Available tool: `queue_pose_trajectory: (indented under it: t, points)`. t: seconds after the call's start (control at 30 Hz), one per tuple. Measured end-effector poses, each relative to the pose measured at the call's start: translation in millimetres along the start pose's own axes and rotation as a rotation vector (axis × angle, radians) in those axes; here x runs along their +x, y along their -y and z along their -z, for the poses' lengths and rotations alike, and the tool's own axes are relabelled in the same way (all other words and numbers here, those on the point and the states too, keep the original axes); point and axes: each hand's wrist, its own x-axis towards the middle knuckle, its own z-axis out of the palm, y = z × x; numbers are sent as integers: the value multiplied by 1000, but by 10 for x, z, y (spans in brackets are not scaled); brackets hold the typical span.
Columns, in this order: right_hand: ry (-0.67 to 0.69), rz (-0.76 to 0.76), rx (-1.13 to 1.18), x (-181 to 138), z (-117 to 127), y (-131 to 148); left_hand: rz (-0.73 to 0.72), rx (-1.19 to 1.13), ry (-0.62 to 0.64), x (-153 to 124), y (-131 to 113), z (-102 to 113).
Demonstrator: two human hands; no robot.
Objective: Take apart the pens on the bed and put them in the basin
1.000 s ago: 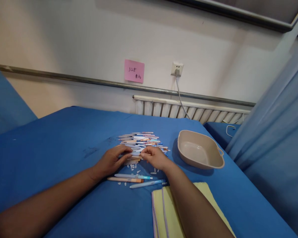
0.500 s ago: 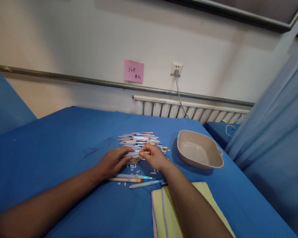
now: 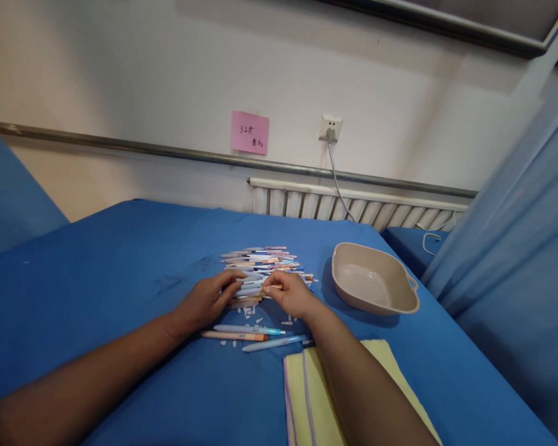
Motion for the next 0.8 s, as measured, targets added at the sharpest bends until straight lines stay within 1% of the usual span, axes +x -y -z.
queue_pose_trajectory:
  t: [0.07, 0.1, 0.23, 0.27, 0.3, 0.43, 0.47, 0.53, 0.67, 0.8]
  points:
    - [5, 2, 3, -1, -1, -6, 57, 4, 26, 4, 4, -10]
    - [3, 5, 5, -2, 1, -6, 54, -6, 35, 5, 0, -11]
    - [-20, 8, 13, -1, 16, 11, -79, -33, 28, 0, -31, 5]
    - [-23, 7, 21, -1, 20, 15, -91, -23, 26, -4, -32, 8]
    - [-24, 4, 32, 0, 24, 18, -77, -10, 31, -7, -27, 10]
    - [-51, -11, 66, 2, 35, 16, 72, 26, 70, -11, 17, 9]
    - [-57, -13, 62, 2, 37, 15, 81, 24, 72, -11, 25, 5]
    - [-64, -11, 42, 1, 46, 12, 42, 12, 75, -13, 34, -6]
    - [-67, -22, 3, -7, 116, -19, -85, 40, 107, -15, 42, -7]
    - [-96, -89, 10, -15, 263, -118, -117, 125, 109, 13, 66, 83]
